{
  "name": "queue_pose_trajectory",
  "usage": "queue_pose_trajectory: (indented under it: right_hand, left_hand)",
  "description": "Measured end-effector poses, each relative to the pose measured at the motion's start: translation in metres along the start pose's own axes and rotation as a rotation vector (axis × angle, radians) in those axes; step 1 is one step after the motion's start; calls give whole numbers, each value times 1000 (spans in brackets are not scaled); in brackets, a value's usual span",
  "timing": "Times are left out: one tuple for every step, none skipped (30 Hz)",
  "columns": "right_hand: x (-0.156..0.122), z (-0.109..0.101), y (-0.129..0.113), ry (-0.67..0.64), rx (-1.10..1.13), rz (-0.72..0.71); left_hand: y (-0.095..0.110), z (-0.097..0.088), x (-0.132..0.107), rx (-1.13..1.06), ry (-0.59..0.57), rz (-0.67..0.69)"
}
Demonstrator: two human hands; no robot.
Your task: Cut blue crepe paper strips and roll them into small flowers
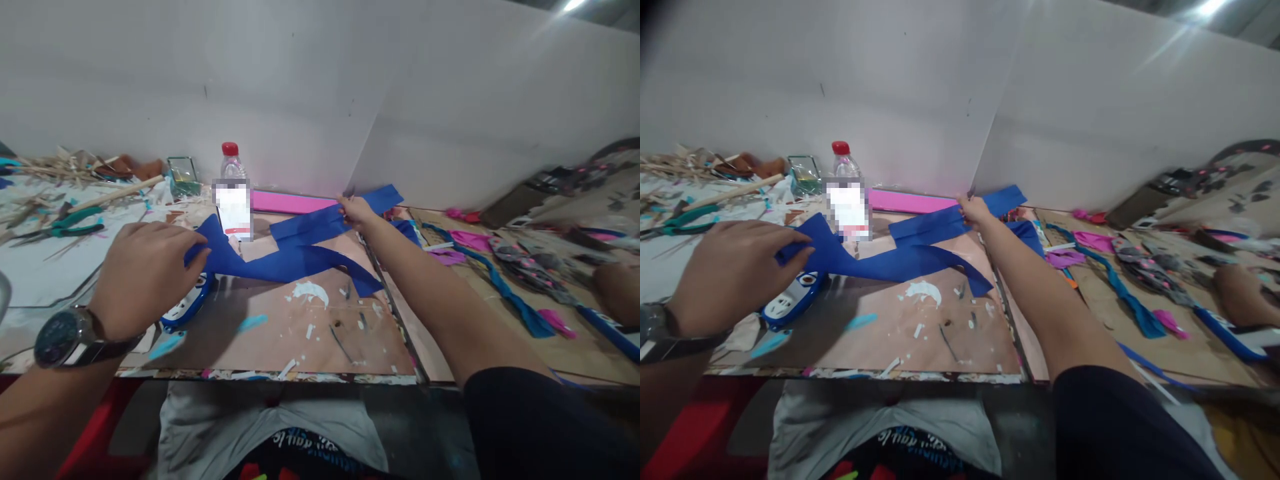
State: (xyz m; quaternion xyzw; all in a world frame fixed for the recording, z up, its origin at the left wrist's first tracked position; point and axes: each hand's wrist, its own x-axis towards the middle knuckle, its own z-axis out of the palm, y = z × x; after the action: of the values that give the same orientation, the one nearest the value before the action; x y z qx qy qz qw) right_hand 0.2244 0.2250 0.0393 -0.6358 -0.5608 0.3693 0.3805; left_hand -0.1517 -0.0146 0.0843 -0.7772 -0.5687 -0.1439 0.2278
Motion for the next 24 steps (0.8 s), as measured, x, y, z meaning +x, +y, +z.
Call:
queue_pose_trajectory:
  right_hand:
    - [-8, 1, 1, -49, -77, -33]
    - [-17, 1, 2, -102, -156, -69]
    - [-27, 1, 3, -157, -232, -108]
    - [-38, 1, 5, -213, -307, -148]
    - [-49, 0, 7, -264, -383, -187]
    - [-61, -2, 10, -309, -461, -224]
    - [-71, -4, 13, -342, -537, -258]
    - [-80, -6, 16, -359, -609, -290]
    - [-87, -8, 19, -362, -675, -315]
    - [-92, -11, 23, -360, -734, -334]
    - [-95, -14, 27, -356, -786, -346]
    - [-96, -18, 30, -350, -831, -351]
    - [-95, -21, 33, -339, -872, -351]
    - [-94, -25, 37, -322, -910, -347]
    - [-91, -29, 40, -299, -946, -339]
    - [-88, -32, 43, -272, -980, -328]
    - [-86, -35, 45, -244, -1009, -316]
    - [-84, -38, 48, -221, -1034, -305]
    - [-82, -40, 50, -202, -1055, -295]
    - [-81, -41, 53, -188, -1070, -288]
    - [-81, -42, 55, -177, -1080, -284]
    - [-81, -43, 57, -167, -1087, -282]
    - [-81, -43, 58, -158, -1089, -282]
    - [-82, -44, 59, -148, -1089, -285]
  left_hand:
    - [-2, 1, 0, -19, 5, -3]
    - [-3, 2, 0, -48, 12, -14]
    - [-3, 2, 0, -91, 17, -32]
    - [-4, 2, 0, -144, 21, -58]
    - [-3, 2, 0, -199, 26, -84]
    - [-3, 0, 0, -251, 37, -109]
    - [-2, -1, 0, -293, 54, -127]
    - [-1, -3, 0, -319, 78, -133]
    - [-1, -5, 0, -334, 109, -139]
    - [0, -7, -1, -346, 134, -148]
    - [1, -8, -1, -359, 164, -154]
    - [1, -9, -2, -366, 209, -174]
    - [0, -9, -4, -368, 242, -198]
    - [0, -9, -6, -369, 266, -216]
    - [-1, -8, -8, -381, 294, -241]
    - [-2, -7, -11, -397, 326, -268]
    - [-2, -6, -13, -415, 345, -288]
    - [-3, -5, -15, -427, 351, -302]
    - [-4, -4, -18, -436, 349, -310]
    - [-5, -3, -20, -442, 341, -313]
    - [-5, -3, -22, -445, 329, -312]
    - [-6, -2, -24, -447, 321, -311]
    - [-7, -2, -25, -448, 315, -311]
    - [-9, -1, -27, -447, 309, -312]
